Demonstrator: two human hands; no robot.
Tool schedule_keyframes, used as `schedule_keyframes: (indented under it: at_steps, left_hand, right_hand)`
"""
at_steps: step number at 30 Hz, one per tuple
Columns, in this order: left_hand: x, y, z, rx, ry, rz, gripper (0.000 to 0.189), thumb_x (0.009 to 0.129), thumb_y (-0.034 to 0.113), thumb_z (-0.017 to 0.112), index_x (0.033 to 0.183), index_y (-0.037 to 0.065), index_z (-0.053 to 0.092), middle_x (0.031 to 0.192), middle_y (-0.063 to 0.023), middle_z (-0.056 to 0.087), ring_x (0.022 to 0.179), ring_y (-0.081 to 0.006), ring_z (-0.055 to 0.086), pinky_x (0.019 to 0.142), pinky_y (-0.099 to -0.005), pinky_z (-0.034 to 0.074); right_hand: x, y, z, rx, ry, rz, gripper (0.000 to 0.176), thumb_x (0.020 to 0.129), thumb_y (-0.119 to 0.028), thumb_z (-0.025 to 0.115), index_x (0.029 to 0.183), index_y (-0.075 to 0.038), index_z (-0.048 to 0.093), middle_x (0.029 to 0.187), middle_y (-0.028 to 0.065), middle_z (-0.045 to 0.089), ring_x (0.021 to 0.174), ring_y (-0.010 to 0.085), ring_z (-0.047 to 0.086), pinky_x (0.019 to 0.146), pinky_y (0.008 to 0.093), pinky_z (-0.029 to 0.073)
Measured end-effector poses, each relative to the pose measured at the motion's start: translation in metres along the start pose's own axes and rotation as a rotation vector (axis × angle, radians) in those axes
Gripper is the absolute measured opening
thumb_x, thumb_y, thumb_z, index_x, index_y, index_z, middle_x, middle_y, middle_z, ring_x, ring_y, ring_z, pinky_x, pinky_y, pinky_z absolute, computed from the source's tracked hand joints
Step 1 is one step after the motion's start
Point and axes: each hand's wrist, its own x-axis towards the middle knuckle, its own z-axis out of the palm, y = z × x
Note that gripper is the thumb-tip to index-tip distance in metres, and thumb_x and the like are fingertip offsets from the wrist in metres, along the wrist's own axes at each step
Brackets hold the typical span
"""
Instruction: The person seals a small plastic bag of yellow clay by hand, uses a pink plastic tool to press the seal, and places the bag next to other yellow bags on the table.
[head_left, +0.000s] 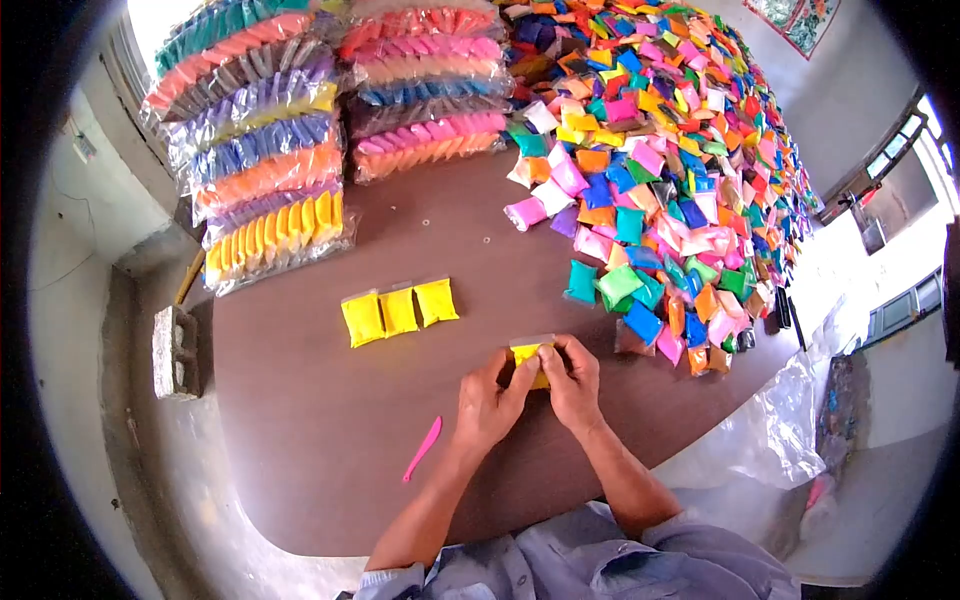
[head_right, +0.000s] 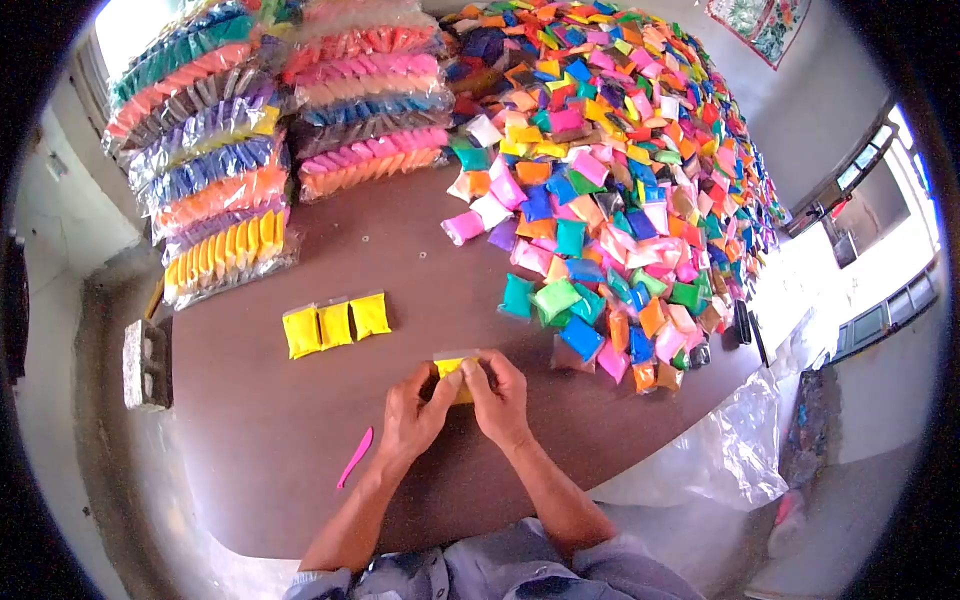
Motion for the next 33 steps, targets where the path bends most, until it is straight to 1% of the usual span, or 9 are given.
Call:
schedule_keyframes:
  at_steps: [8,11,13,17,19,27,30,31,33]
  left_hand:
    - [-0.002,-0.005,-0.018,0.080,-0.025,-0.048,0.017,0.096,0.014,0.068,0.099,-0.003,0.065,0.074,-0.0151,0.064,0.070,-0.0099,0.058,0.061,-0.0341,0.049]
    - [-0.003,-0.004,-0.013,0.054,0.004,-0.035,0.019,0.095,0.014,0.069,0.097,-0.004,0.065,0.073,-0.0136,0.064,0.070,-0.0102,0.058,0.060,-0.0331,0.049]
    - [-0.003,-0.005,-0.011,-0.002,-0.027,-0.062,0.021,0.095,0.016,0.071,0.094,-0.005,0.065,0.072,-0.0124,0.063,0.068,-0.0109,0.058,0.058,-0.0324,0.048]
    - [-0.002,0.000,-0.014,-0.085,-0.030,-0.050,0.024,0.094,0.017,0.072,0.092,-0.006,0.065,0.070,-0.0112,0.061,0.066,-0.0108,0.056,0.056,-0.0317,0.046]
    - [-0.001,-0.002,-0.017,0.105,-0.102,-0.050,0.021,0.094,0.015,0.072,0.093,-0.006,0.066,0.070,-0.0122,0.063,0.064,-0.0119,0.056,0.055,-0.0324,0.046]
    - [-0.001,-0.012,-0.012,0.116,-0.044,-0.025,0.019,0.094,0.015,0.071,0.096,-0.004,0.067,0.079,-0.0171,0.070,0.066,-0.0165,0.062,0.060,-0.0359,0.050]
    - [0.002,-0.006,-0.007,-0.008,0.056,0.097,0.022,0.096,0.018,0.070,0.090,-0.003,0.064,0.066,-0.0164,0.061,0.054,-0.0202,0.056,0.052,-0.0367,0.044]
    - [0.001,-0.003,-0.010,-0.033,0.025,0.004,0.023,0.096,0.019,0.069,0.090,-0.003,0.065,0.064,-0.0132,0.059,0.055,-0.0159,0.053,0.051,-0.0347,0.042]
    - [0.000,-0.005,-0.010,-0.057,-0.010,-0.087,0.024,0.097,0.019,0.068,0.091,-0.003,0.065,0.063,-0.0101,0.056,0.057,-0.0117,0.050,0.051,-0.0327,0.041]
  right_hand:
    - [-0.005,-0.008,0.003,0.035,-0.110,0.137,0.022,0.102,-0.021,0.062,0.107,0.000,0.066,0.090,-0.0013,0.064,0.082,0.0048,0.055,0.071,0.0238,0.048]
    - [-0.003,-0.006,0.001,-0.010,-0.095,0.126,0.021,0.102,-0.020,0.062,0.106,0.001,0.066,0.088,-0.0001,0.065,0.082,0.0063,0.057,0.072,0.0256,0.050]
    - [-0.003,0.001,0.000,-0.153,-0.004,-0.033,0.021,0.102,-0.018,0.062,0.106,0.001,0.066,0.087,0.0017,0.067,0.082,0.0082,0.059,0.074,0.0273,0.051]
    - [-0.003,0.000,0.000,-0.011,0.027,0.032,0.021,0.103,-0.018,0.061,0.108,0.001,0.066,0.095,0.0013,0.066,0.085,0.0053,0.056,0.074,0.0246,0.049]
    - [-0.003,0.002,-0.001,0.024,-0.003,0.077,0.022,0.103,-0.019,0.060,0.109,0.001,0.065,0.095,0.0004,0.066,0.085,0.0048,0.055,0.074,0.0239,0.048]
    - [0.000,-0.002,0.000,0.059,-0.116,0.136,0.024,0.102,-0.021,0.061,0.111,0.001,0.064,0.089,-0.0030,0.061,0.077,0.0028,0.051,0.066,0.0208,0.044]
    - [0.002,0.002,0.000,0.043,-0.095,0.063,0.021,0.101,-0.017,0.062,0.111,0.001,0.065,0.090,-0.0013,0.064,0.081,0.0047,0.055,0.070,0.0231,0.048]
    - [0.002,0.003,0.000,-0.023,-0.090,-0.034,0.020,0.101,-0.016,0.062,0.111,0.001,0.065,0.091,-0.0006,0.065,0.082,0.0051,0.056,0.071,0.0237,0.049]
    - [-0.001,-0.002,-0.003,-0.087,-0.113,0.016,0.019,0.101,-0.015,0.063,0.111,0.001,0.065,0.092,0.0005,0.066,0.083,0.0046,0.057,0.072,0.0239,0.049]
